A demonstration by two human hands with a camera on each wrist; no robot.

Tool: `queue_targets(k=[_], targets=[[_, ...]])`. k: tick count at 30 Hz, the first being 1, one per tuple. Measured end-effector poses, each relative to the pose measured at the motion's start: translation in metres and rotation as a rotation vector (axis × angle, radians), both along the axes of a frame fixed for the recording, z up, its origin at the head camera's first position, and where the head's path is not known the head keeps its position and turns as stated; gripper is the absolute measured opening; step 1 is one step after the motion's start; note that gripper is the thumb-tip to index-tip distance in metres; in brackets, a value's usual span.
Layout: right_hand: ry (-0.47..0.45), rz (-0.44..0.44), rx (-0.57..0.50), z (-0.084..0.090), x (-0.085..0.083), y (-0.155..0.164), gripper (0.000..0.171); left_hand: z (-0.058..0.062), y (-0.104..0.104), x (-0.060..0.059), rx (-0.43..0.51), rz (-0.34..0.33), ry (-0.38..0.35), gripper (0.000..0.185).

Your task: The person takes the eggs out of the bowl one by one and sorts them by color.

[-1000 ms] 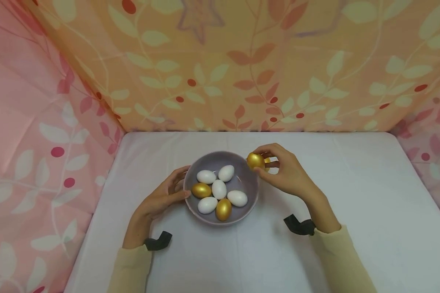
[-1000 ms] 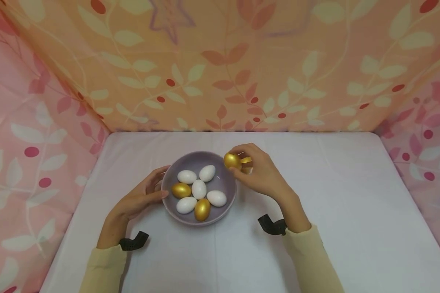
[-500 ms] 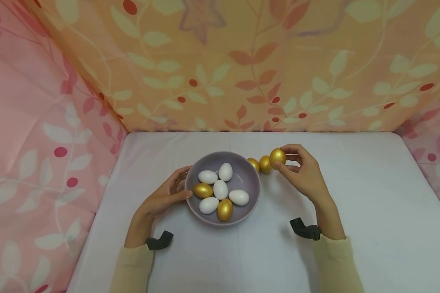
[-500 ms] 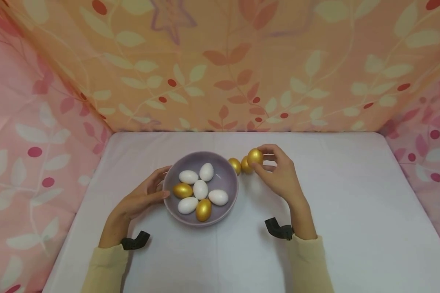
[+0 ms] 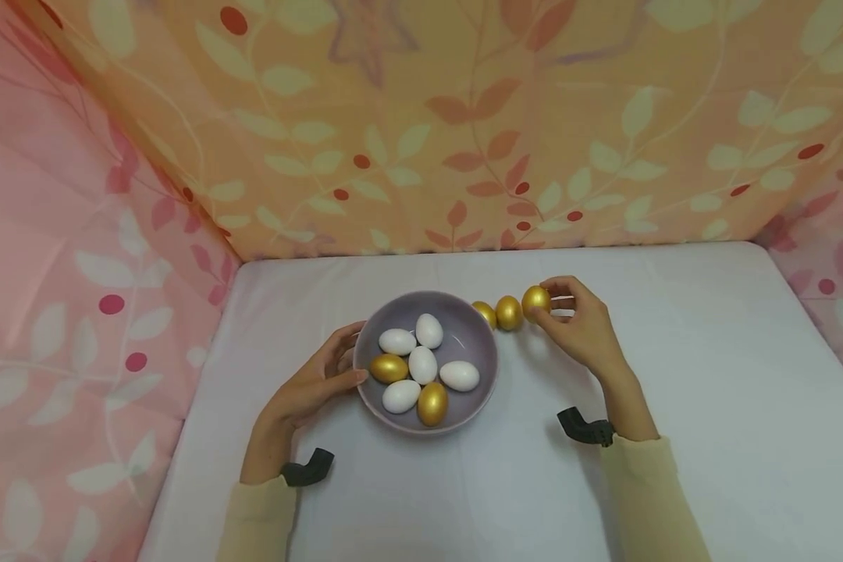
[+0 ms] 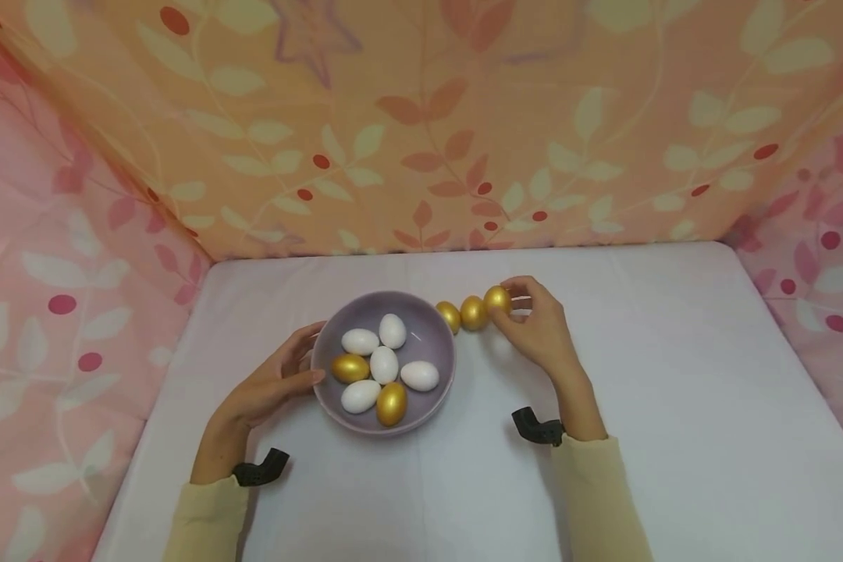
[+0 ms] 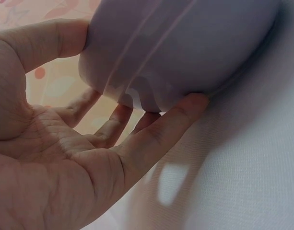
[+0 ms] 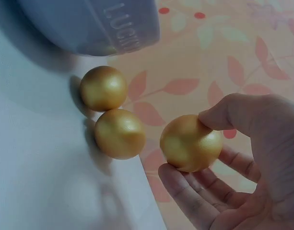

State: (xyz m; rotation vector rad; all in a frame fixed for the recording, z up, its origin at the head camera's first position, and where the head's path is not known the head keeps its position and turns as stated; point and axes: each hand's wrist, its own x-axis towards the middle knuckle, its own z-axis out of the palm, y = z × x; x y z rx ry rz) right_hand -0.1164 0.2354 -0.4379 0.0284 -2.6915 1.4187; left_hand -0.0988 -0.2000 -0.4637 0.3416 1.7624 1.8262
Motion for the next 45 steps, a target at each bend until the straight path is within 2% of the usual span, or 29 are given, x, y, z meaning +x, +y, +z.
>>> queue_targets(k=[4,10,15,25,33,40,45], targets=[[-0.053,-0.018,0.048,-0.002,0.001,0.002,0.043,0.000,0.000,0.002,-0.018,-0.003,-0.007,0.080],[-0.073,-0.012,0.084,-0.009,-0.001,0.006,0.044,-0.001,0.000,0.002,-0.009,-0.006,0.009,0.080],[-0.102,-0.002,0.096,-0.015,-0.006,0.006,0.046,-0.001,-0.002,-0.001,-0.007,-0.007,0.032,0.079],[-0.150,-0.008,0.102,-0.020,-0.009,0.007,0.048,0.003,-0.001,0.001,-0.020,0.005,0.010,0.081],[-0.148,-0.012,0.126,-0.024,-0.010,0.005,0.049,0.003,0.000,-0.001,-0.023,-0.002,0.017,0.081],[-0.102,-0.003,0.163,-0.027,-0.010,0.002,0.046,0.003,-0.001,-0.002,-0.021,0.002,0.001,0.081],[-0.117,-0.003,0.176,-0.024,-0.010,0.001,0.047,0.001,-0.001,-0.003,-0.024,-0.001,0.012,0.081]])
